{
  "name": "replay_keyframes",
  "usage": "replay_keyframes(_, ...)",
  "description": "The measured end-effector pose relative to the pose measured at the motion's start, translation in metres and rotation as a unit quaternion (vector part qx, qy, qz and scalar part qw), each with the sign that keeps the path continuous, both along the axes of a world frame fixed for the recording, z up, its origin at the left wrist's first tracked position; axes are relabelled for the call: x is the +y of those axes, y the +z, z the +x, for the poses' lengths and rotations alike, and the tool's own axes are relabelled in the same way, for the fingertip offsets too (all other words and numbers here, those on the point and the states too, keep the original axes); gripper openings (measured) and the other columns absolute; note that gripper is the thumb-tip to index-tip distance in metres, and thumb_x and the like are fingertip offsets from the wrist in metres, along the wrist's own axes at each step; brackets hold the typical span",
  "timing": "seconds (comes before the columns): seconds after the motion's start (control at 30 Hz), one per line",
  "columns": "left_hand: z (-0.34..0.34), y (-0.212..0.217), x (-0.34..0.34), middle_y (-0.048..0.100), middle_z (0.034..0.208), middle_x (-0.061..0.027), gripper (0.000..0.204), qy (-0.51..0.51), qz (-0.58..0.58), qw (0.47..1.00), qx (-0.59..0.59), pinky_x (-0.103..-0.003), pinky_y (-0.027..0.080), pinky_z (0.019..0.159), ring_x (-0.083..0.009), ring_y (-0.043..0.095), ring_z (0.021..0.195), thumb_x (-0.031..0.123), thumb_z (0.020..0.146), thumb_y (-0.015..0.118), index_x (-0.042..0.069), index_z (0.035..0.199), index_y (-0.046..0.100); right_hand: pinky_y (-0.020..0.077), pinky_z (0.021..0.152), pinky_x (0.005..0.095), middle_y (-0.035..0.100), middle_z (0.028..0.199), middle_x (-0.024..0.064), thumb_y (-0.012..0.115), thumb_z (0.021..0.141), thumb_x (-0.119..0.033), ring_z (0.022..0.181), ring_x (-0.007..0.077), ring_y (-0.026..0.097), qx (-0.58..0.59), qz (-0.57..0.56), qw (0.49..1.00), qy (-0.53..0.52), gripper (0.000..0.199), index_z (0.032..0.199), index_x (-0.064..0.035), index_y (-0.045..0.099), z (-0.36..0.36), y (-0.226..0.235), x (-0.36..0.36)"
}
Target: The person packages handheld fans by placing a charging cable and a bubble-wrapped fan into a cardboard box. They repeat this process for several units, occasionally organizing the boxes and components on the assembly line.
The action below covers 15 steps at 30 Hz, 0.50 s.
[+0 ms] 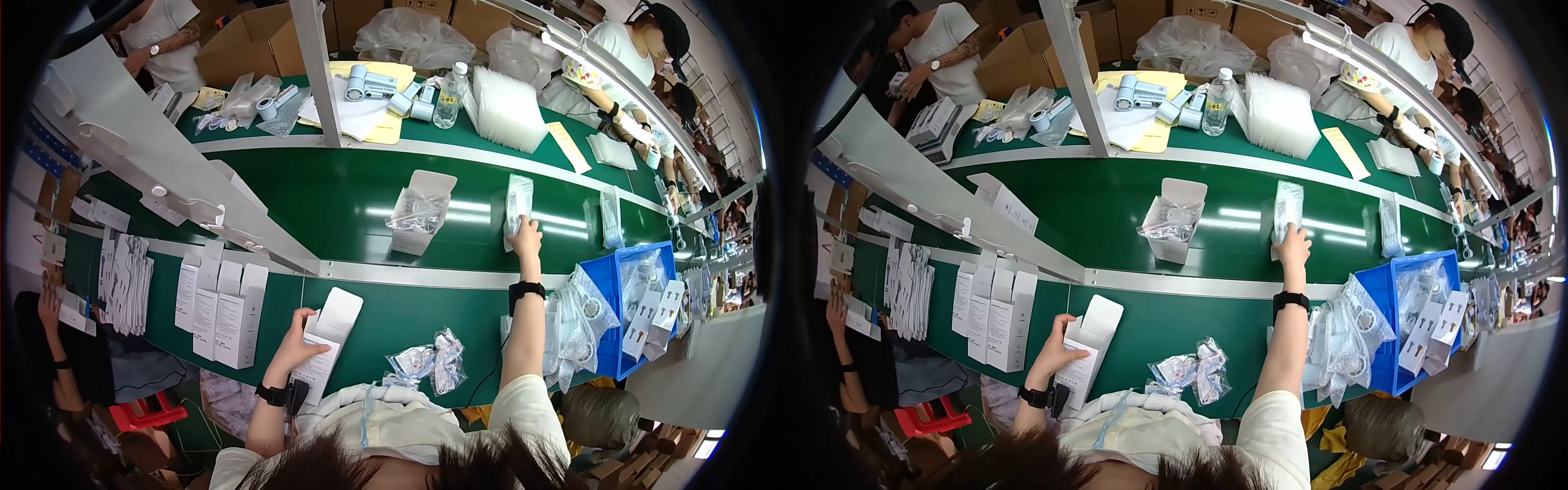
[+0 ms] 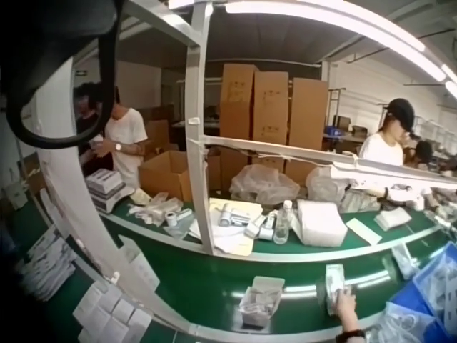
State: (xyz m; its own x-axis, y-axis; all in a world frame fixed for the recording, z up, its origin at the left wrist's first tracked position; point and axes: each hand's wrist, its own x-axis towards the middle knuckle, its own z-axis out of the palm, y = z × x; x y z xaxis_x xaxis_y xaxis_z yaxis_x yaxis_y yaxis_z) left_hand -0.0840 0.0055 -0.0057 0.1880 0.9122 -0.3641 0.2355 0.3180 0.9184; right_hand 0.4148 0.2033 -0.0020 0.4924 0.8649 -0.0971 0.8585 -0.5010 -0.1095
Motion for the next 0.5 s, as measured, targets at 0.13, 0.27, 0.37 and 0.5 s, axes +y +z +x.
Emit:
replay_keyframes(0.13, 0.011, 0.044, 0.003, 0.041, 0.119, -0.0129, 0.079, -0.047, 0.107, 0.993, 0.034, -0.033, 0.033, 0.095, -0.0249, 0.041, 0.113, 0.008, 0.057, 0.076, 0.013, 0.121, 0.030, 0.0439, 0.084, 0.0432, 0.043, 0.122, 0.0218, 0.075, 0.061, -0.026, 0.099, 0.0449, 0.049, 0.127, -0.220, 0.947, 0.197, 0.085, 0.132, -0.0177, 0.030, -0.004, 0.006, -0.008)
replay_keyframes(0.27, 0.028, 0.057, 0.015, 0.036, 0.122, -0.0140, 0.075, -0.056, 0.217, 0.972, 0.075, -0.036, 0.032, 0.096, -0.0285, 0.039, 0.115, 0.011, 0.057, 0.077, 0.012, 0.116, 0.032, 0.0461, 0.081, 0.0421, 0.045, 0.116, 0.0238, 0.071, 0.064, -0.017, 0.096, 0.0444, 0.052, 0.153, 0.061, 0.980, 0.110, 0.080, 0.131, -0.0113, 0.028, -0.044, -0.006, -0.007)
replay_keyframes(0.37, 0.049, 0.054, 0.030, 0.033, 0.124, -0.0154, 0.072, 0.002, 0.285, 0.958, 0.039, -0.038, 0.032, 0.096, -0.0315, 0.036, 0.117, 0.013, 0.056, 0.078, 0.011, 0.112, 0.033, 0.0462, 0.081, 0.0407, 0.046, 0.116, 0.0257, 0.069, 0.066, -0.017, 0.098, 0.0391, 0.052, 0.090, 0.000, 0.991, 0.100, 0.082, 0.133, -0.0096, 0.023, -0.079, -0.012, -0.008)
replay_keyframes(0.5, 0.079, 0.050, 0.036, 0.026, 0.129, -0.0179, 0.070, -0.023, 0.351, 0.934, 0.058, -0.041, 0.033, 0.095, -0.0359, 0.034, 0.118, 0.013, 0.058, 0.077, 0.012, 0.112, 0.032, 0.0467, 0.081, 0.0385, 0.048, 0.115, 0.0219, 0.065, 0.070, -0.014, 0.099, 0.0336, 0.054, 0.370, 0.114, 0.918, 0.092, 0.078, 0.134, -0.0080, 0.021, -0.068, -0.033, -0.035)
